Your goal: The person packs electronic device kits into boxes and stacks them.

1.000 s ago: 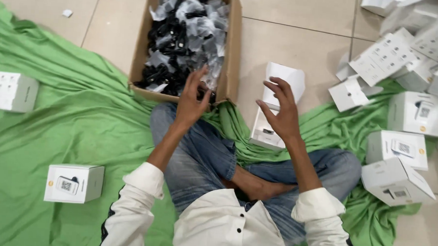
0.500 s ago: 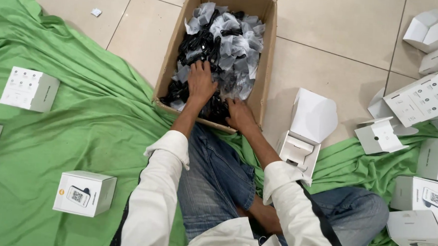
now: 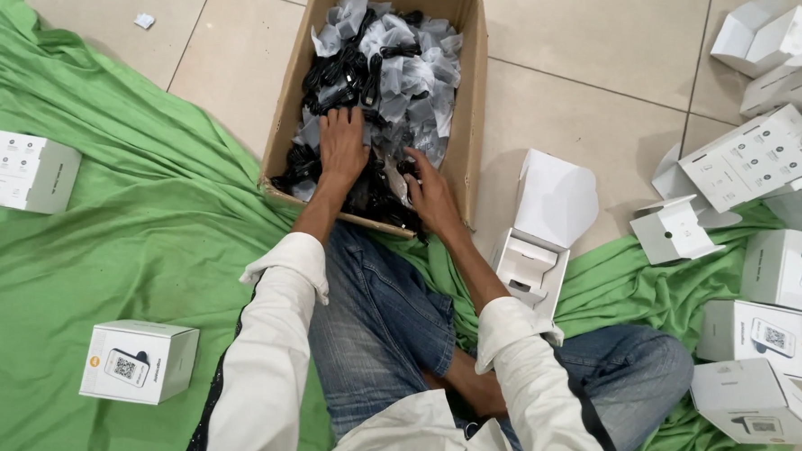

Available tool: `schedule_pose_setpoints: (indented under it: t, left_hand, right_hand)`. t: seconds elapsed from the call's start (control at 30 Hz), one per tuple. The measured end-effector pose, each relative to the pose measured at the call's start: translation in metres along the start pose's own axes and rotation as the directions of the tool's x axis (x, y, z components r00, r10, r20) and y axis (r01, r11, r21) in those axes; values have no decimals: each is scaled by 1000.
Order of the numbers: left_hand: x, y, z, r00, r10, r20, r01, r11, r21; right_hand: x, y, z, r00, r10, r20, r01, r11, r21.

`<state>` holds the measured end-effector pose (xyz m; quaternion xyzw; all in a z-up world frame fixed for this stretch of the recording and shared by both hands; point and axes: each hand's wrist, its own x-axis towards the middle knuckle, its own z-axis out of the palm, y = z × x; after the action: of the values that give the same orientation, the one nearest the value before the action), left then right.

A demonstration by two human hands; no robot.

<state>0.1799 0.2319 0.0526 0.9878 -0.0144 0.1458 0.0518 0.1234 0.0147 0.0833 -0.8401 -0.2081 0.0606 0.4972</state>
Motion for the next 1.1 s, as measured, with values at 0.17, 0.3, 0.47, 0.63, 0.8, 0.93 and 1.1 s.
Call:
schedule_pose_setpoints:
  t: [0.17, 0.3, 0.47, 0.63, 0.8, 0.93, 1.1]
  left_hand:
    - [-1, 6, -11, 997, -48, 65, 63, 965, -256]
    - [-1, 20, -14, 997, -19, 71, 37, 965, -261]
    - [-11, 44, -73, 997, -24, -68, -16, 847, -531]
    - [-64, 66, -97, 968, -205, 143, 175, 149, -973]
    - [-139, 110, -89, 971, -72, 229, 222, -93, -970]
    - [-187, 159, -73, 953, -30, 301, 291, -174, -941]
    - [-207, 224, -100, 912, 93, 400, 406, -70, -911]
  right_hand:
    - [2, 21, 10, 984, -140, -113, 149, 986, 78]
    - [0, 12, 5, 986, -111, -123, 119, 991, 55]
    - [-1, -11, -2, 955, 65, -291, 25, 955, 296]
    - [-51, -48, -48, 910, 196, -366, 60, 810, 583]
    - [-157, 12, -117, 862, 285, -419, 52, 773, 632]
    - [-234, 56, -153, 803, 428, -416, -241, 870, 429]
    - [-249, 51, -155, 821, 420, -387, -340, 904, 259]
